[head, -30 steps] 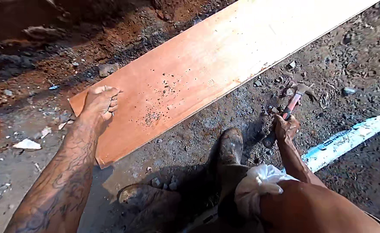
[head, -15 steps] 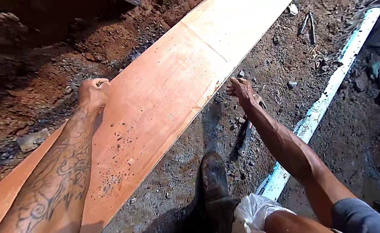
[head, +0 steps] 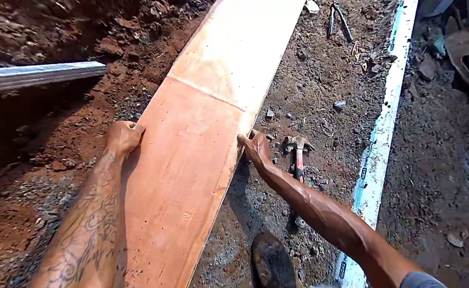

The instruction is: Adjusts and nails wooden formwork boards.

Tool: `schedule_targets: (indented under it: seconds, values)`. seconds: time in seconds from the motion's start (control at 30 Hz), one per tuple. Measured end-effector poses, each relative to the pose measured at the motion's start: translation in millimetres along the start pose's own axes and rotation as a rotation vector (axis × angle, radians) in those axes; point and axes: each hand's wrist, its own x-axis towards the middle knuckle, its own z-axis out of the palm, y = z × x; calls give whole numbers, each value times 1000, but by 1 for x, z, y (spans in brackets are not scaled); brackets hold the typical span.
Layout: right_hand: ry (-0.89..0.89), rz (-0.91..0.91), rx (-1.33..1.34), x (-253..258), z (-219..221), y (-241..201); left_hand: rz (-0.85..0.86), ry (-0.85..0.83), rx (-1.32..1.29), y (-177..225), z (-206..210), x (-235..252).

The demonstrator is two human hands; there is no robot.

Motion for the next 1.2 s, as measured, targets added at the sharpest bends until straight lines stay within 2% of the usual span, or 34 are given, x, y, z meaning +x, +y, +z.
schedule_targets:
  seconds: [0.2,0.3,0.4,0.5,0.57,0.63,0.8,1.0,1.07,1.2]
  values:
    - [-72,0,-32,7,-6,6,-129,28,69,17,9,6]
    - [-99,-12,-36,7,-13,6,-73,80,75,18,10,-1]
    - [-103,-8,-113,11,-8,4,-102,86,83,15,16,-3]
    - [-136,-5,-166,15,-19,-5,-106,115,55,32,17,-5]
    - [-140,-29,-147,-1,-13,8,-132,98,53,26,18,-23]
    - [-125,-63,-144,6,-11,5,-100,124,20,23,17,-14]
    - [-86,-27,-182,10,-4,7,-90,88,30,13,27,-7]
    - [-84,-71,-244,22,-9,5,-30,47,102,28,26,-16]
    - [-84,-117,-232,23,-10,18,8,59,60,26,35,-29]
    - [-84,-203,-137,34,-5,32,58,143,-196,4,38,-68]
